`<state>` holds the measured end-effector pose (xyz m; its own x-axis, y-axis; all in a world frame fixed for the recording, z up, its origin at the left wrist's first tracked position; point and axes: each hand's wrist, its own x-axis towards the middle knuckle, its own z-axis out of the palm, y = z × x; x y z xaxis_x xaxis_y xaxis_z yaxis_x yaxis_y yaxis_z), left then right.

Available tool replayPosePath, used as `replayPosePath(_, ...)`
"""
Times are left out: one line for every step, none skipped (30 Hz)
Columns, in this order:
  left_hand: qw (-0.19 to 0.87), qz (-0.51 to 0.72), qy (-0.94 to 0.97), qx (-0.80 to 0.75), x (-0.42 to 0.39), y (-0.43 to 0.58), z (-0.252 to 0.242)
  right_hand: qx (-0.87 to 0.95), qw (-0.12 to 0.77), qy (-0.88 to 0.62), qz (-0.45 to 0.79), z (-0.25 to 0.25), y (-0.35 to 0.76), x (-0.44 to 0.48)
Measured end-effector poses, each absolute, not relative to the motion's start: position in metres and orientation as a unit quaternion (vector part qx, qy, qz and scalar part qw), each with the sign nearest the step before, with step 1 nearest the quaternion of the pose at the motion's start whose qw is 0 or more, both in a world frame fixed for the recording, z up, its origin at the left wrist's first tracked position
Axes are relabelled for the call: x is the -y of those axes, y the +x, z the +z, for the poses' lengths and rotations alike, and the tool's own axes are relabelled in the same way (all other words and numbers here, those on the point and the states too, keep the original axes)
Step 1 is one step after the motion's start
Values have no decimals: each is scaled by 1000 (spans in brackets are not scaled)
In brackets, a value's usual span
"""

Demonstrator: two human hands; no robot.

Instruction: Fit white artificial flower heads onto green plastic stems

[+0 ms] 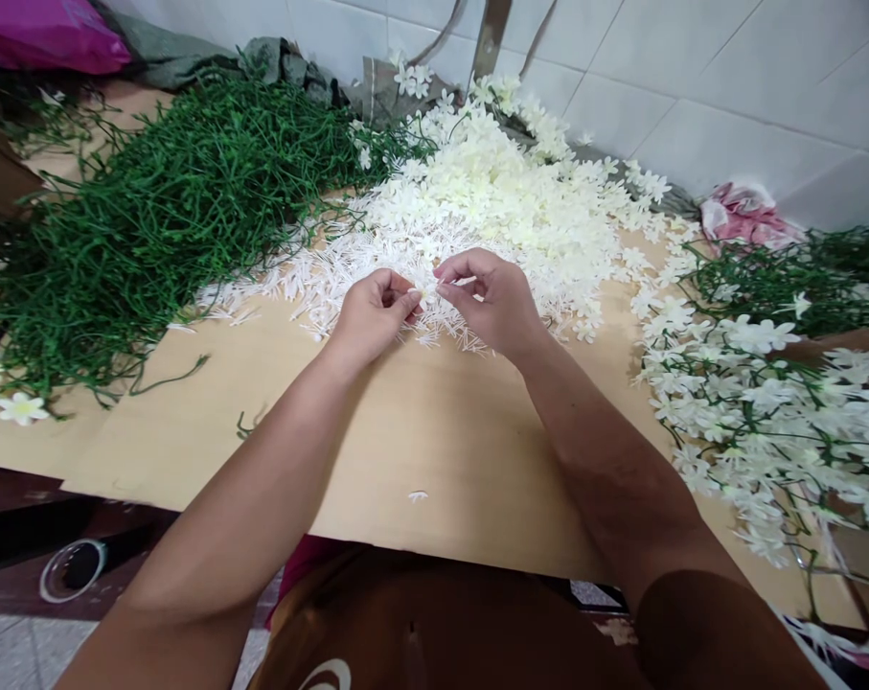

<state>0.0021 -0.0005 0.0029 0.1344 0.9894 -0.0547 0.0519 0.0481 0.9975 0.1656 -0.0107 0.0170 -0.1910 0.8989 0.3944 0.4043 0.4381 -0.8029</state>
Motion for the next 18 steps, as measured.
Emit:
replayPosePath(531, 438, 536, -489, 1, 2, 3, 723, 455, -446, 266, 15, 163, 11)
replayPosePath(530, 437, 539, -488, 1, 2, 3, 724, 462, -442, 257, 12, 162, 11)
replayPosePath(531, 437, 539, -486, 1, 2, 3, 725, 467, -441, 249, 9, 161, 11)
replayPosePath(534, 437, 538, -484, 1, 2, 3, 724, 469, -443, 244, 6, 161, 11)
replayPosePath(538, 438, 536, -481, 1, 2, 3, 723, 468, -447, 241, 3, 161, 10)
replayPosePath(542, 439, 533, -479, 1, 2, 2, 723, 466, -450, 239, 0, 161, 9)
replayPosePath(547, 439, 530, -476, 1, 3, 2, 723, 464, -452, 237, -2, 161, 8)
replayPosePath(552, 439, 527, -474, 1, 3, 2, 723, 464, -454, 235, -4, 162, 8)
replayPosePath(558, 438, 524, -471, 1, 3, 1, 724, 464, -454, 233, -5, 162, 7)
replayPosePath(564, 438, 519, -469, 2, 3, 1, 726, 465, -451, 229, -6, 162, 7)
replayPosePath(571, 439, 514, -466, 2, 3, 0, 731, 465, -447, 223, -7, 162, 7)
replayPosePath(577, 439, 510, -463, 2, 3, 0, 737, 463, -443, 215, -7, 162, 7)
replayPosePath(581, 441, 505, -461, 2, 3, -1, 745, 459, -439, 205, -8, 161, 8)
replayPosePath(585, 443, 501, -459, 2, 3, -1, 752, 453, -437, 195, -9, 161, 8)
replayPosePath(589, 443, 497, -458, 2, 3, -2, 759, 446, -437, 187, -10, 160, 8)
replayPosePath(594, 443, 494, -455, 2, 3, -2, 762, 440, -439, 183, -11, 160, 9)
replayPosePath(599, 442, 491, -452, 2, 3, -2, 762, 437, -441, 184, -12, 160, 9)
replayPosePath(605, 443, 487, -447, 2, 3, -2, 760, 436, -443, 192, -12, 160, 10)
